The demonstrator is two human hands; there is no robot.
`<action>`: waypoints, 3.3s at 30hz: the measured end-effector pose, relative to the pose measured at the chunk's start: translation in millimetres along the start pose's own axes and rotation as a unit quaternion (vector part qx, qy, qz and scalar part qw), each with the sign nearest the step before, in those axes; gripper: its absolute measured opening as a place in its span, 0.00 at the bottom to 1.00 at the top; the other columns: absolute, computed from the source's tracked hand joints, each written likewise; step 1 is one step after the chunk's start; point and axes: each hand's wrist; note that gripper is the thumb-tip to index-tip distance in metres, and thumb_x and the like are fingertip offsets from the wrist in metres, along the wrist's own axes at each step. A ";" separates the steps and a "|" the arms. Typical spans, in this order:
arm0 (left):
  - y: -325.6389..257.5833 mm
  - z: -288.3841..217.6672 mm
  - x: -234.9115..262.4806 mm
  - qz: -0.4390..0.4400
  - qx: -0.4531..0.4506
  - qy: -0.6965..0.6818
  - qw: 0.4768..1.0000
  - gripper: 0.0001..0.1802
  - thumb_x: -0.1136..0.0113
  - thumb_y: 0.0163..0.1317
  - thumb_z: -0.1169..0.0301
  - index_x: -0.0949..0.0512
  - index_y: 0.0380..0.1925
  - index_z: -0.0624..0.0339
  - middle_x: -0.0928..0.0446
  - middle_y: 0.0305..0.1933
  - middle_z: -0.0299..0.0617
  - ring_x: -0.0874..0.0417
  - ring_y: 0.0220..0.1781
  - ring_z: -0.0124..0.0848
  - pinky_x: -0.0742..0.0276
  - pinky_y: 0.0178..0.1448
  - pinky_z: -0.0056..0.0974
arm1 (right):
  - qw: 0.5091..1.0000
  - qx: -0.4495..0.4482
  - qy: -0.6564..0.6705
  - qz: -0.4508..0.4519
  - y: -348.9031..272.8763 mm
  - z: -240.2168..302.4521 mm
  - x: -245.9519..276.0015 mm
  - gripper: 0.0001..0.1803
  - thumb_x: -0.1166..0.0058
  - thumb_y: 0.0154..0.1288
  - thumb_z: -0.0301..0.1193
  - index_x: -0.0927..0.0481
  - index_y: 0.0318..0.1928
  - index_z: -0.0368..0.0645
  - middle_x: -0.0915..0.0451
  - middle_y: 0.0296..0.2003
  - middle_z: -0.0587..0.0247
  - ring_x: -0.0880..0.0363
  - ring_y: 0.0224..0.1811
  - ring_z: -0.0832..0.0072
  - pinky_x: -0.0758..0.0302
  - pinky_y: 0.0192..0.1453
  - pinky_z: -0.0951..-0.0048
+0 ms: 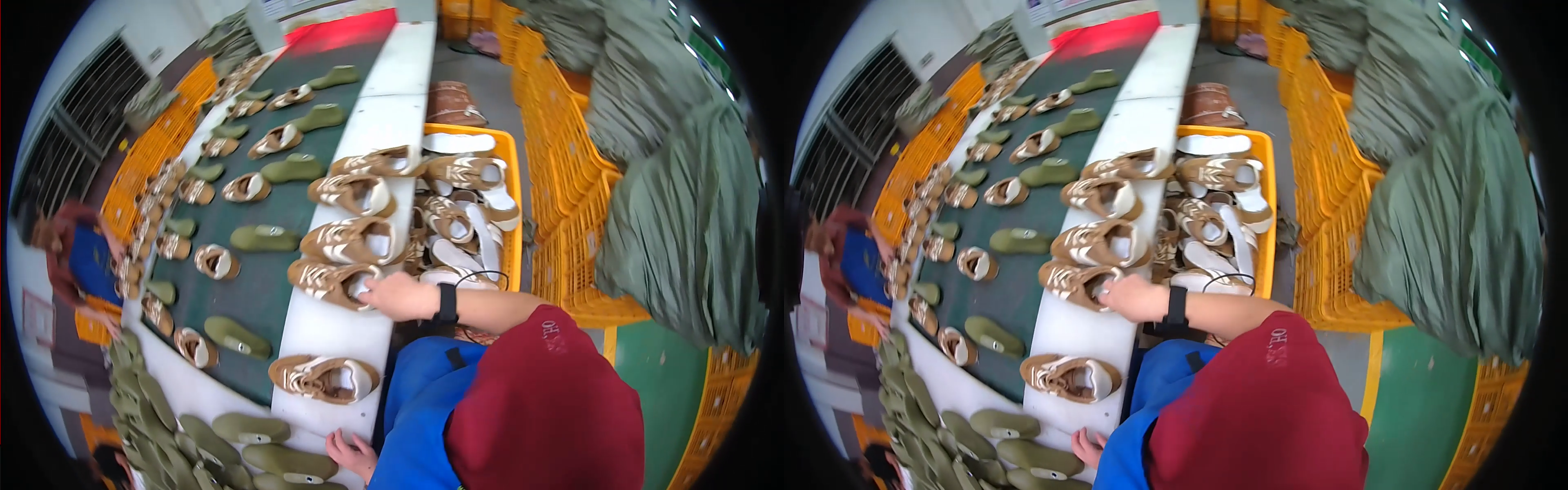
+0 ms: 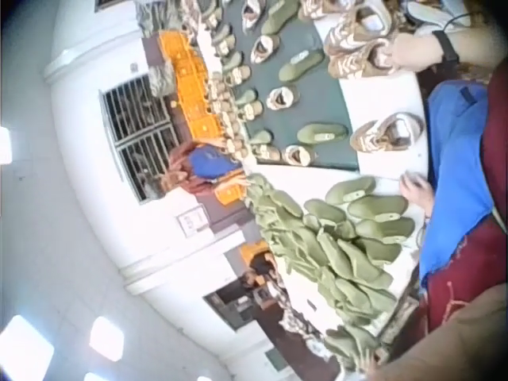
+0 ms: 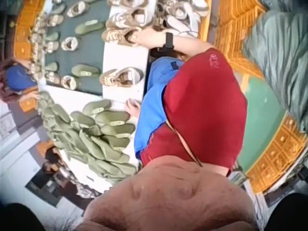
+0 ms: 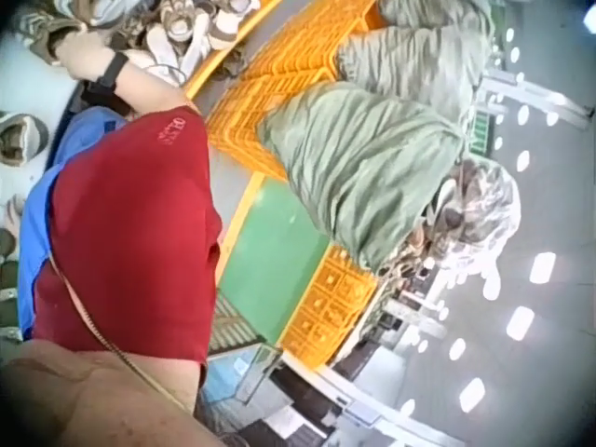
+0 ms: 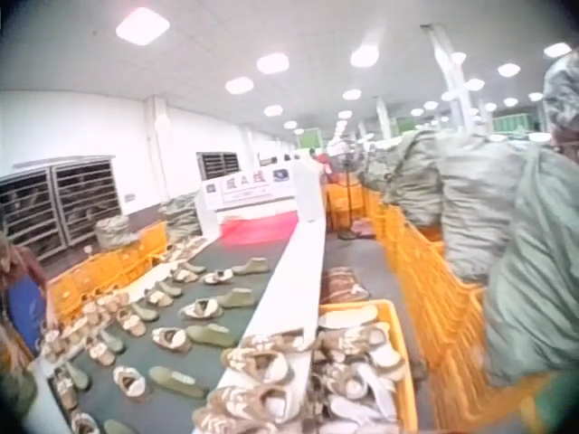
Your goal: Sort shoes and shoe lasts on an assembly line conveyor belt.
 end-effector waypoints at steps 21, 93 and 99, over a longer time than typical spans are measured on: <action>137.3 -129.4 65.3 0.125 0.147 -0.536 0.822 0.40 0.53 0.67 0.50 0.57 0.71 0.52 0.41 0.68 0.51 0.41 0.70 0.40 0.46 0.71 0.45 | 0.831 0.174 0.525 -0.062 -36.7 75.8 37.9 0.10 0.38 0.54 0.29 0.23 0.35 0.40 0.22 0.30 0.62 0.21 0.27 0.72 0.26 0.30 0.73; 131.1 -92.1 106.0 -0.081 0.010 -0.194 0.978 0.04 0.40 0.49 0.79 0.26 0.24 0.66 0.30 0.40 0.46 0.28 0.47 0.42 0.31 0.50 0.40 | 0.865 0.284 0.414 -0.023 25.0 171.3 9.2 0.13 0.46 0.57 0.21 0.23 0.44 0.40 0.25 0.30 0.56 0.23 0.30 0.59 0.25 0.33 0.66; 125.3 -88.6 107.5 -0.082 0.027 -0.255 0.963 0.06 0.39 0.49 0.78 0.23 0.29 0.65 0.29 0.46 0.47 0.28 0.51 0.44 0.32 0.56 0.42 | 0.854 0.292 0.430 -0.022 31.7 168.7 11.9 0.11 0.47 0.59 0.22 0.22 0.44 0.41 0.25 0.30 0.57 0.22 0.29 0.61 0.26 0.31 0.68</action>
Point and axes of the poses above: each hand's wrist, its own y-axis towards the middle knuckle, its own x-axis out of the back of the hand, z = x × y
